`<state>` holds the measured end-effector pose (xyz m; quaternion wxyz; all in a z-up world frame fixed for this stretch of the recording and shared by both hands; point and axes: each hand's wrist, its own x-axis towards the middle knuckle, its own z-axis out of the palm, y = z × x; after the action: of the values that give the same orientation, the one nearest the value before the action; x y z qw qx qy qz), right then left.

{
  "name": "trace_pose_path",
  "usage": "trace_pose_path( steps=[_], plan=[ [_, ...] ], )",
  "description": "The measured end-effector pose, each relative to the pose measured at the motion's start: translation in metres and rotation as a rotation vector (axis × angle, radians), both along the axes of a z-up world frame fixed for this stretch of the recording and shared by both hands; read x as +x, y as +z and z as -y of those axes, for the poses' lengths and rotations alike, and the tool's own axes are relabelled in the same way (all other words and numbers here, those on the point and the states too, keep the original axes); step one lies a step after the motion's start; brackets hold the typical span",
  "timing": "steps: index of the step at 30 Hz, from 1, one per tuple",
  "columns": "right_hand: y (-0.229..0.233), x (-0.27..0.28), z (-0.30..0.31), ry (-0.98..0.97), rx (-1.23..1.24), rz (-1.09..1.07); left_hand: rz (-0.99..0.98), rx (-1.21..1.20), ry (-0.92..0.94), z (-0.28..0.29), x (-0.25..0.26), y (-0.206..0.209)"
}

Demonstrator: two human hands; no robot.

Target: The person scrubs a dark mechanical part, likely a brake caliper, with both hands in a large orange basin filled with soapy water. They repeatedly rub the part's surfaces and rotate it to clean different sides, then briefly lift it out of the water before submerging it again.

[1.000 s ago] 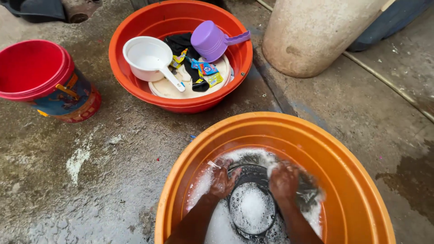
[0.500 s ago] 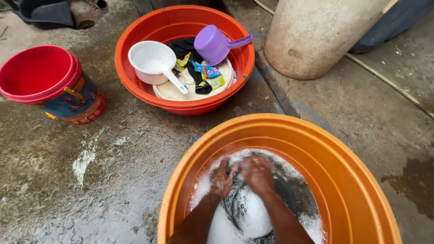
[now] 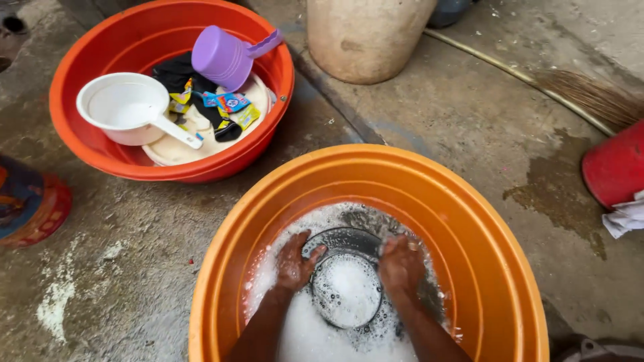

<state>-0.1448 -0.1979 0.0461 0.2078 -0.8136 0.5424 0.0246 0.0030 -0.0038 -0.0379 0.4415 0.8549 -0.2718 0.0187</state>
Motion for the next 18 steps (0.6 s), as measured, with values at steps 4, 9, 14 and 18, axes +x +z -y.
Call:
trace_pose_path(
  steps=[4,9,14,18],
  plan=[
    [-0.04,0.03,-0.009,0.426,-0.471,0.249,-0.15,-0.03,-0.086,-0.004,0.007,0.003],
    [-0.01,0.088,-0.05,0.783,-0.611,0.54,-0.256,-0.019,0.049,-0.009,0.005,0.043],
    [-0.047,0.105,-0.053,1.103,-0.076,0.73,-0.685,0.058,0.065,-0.01,0.009,0.027],
    [-0.007,0.102,-0.036,1.232,0.034,0.739,-0.598,0.009,0.098,-0.001,0.008,0.008]
  ],
)
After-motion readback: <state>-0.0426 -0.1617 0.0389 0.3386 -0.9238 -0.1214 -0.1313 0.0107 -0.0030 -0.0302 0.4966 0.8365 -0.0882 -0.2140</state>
